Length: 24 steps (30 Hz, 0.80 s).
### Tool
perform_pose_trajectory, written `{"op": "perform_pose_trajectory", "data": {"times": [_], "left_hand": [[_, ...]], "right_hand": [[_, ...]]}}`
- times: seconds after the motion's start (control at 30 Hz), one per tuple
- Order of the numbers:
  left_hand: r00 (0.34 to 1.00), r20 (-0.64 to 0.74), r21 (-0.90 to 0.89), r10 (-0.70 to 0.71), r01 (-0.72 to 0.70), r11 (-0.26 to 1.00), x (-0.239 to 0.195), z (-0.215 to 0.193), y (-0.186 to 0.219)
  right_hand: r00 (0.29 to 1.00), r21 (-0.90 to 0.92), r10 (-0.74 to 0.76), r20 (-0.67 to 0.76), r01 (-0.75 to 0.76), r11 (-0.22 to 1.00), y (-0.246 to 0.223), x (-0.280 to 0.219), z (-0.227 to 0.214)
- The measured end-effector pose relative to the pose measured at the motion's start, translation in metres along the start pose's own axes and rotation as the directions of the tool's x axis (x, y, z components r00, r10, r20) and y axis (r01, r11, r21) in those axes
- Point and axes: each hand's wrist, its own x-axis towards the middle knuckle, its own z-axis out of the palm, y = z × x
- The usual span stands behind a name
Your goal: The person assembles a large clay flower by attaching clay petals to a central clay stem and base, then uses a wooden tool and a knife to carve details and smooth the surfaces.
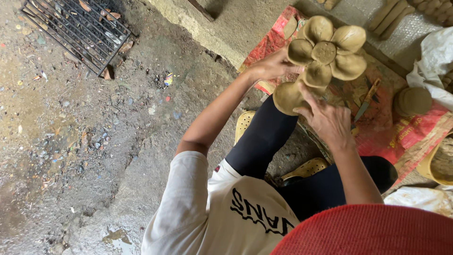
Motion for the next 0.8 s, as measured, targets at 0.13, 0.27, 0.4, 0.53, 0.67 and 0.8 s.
{"op": "perform_pose_trajectory", "data": {"times": [0.13,0.27,0.4,0.53,0.67,0.8], "left_hand": [[0.998,-0.056,0.074,0.003,0.001,0.997,0.010,0.001,0.000],[1.000,0.026,0.153,0.001,-0.005,0.988,0.009,-0.006,0.007],[0.996,0.077,0.110,-0.044,0.036,0.993,0.011,-0.003,0.018],[0.995,0.099,0.042,-0.022,0.018,0.999,0.015,0.002,0.017],[0.999,-0.006,0.241,-0.045,0.045,0.969,0.029,0.019,0.009],[0.997,-0.079,0.195,-0.007,0.023,0.980,0.032,0.030,-0.001]], "right_hand": [[0.991,-0.214,-0.043,0.128,0.070,0.974,0.003,-0.009,0.010],[0.984,-0.204,0.078,0.158,-0.045,0.978,0.030,-0.009,0.004],[0.978,-0.352,0.048,0.204,0.028,0.935,0.035,-0.007,0.014],[0.962,-0.179,-0.037,0.271,0.088,0.980,0.016,-0.007,0.018],[0.960,-0.061,0.039,0.279,-0.023,0.998,0.010,0.002,0.002],[0.947,-0.066,0.045,0.318,-0.025,0.997,0.000,0.006,0.002]]}}
